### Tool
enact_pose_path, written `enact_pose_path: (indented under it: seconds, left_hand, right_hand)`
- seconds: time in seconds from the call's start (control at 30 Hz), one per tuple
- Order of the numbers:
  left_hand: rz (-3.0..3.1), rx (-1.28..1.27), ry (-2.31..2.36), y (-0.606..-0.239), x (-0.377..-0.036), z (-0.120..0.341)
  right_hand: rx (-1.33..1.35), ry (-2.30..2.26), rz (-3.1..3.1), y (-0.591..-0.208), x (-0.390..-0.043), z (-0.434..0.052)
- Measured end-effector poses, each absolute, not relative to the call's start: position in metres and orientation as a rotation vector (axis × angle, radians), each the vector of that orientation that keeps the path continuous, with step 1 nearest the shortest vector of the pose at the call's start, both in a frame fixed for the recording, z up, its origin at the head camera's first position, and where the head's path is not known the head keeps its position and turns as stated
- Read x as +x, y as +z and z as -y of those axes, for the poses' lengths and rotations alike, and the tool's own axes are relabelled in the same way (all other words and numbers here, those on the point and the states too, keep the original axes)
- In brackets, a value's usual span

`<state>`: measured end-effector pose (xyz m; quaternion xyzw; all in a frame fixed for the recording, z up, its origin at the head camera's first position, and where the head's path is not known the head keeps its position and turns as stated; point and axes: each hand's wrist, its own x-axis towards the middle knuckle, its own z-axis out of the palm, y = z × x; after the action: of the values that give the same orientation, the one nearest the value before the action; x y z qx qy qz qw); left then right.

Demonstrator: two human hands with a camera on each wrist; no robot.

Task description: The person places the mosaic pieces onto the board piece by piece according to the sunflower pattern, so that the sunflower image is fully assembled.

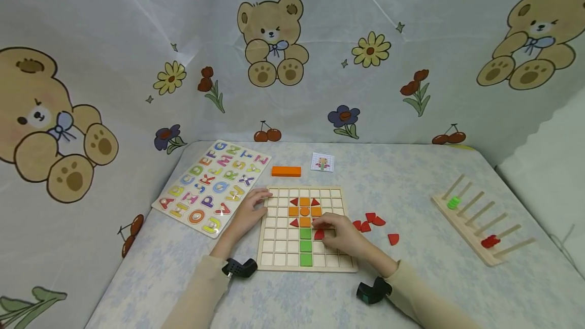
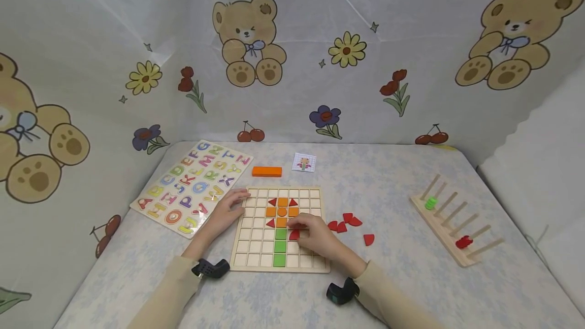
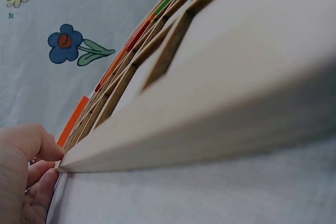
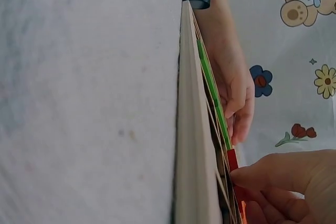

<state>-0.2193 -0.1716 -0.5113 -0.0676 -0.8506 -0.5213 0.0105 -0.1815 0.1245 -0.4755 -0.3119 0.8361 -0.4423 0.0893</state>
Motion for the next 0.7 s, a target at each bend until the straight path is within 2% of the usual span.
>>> enact_pose_path:
  seconds: [0.7]
  left_hand:
    - [2.666, -0.188, -1.618, -0.5083, -0.2170, 0.1700]
  right_hand:
    - [-0.915, -1.455, -2.468, -0.4855, -0.1822, -0.1220]
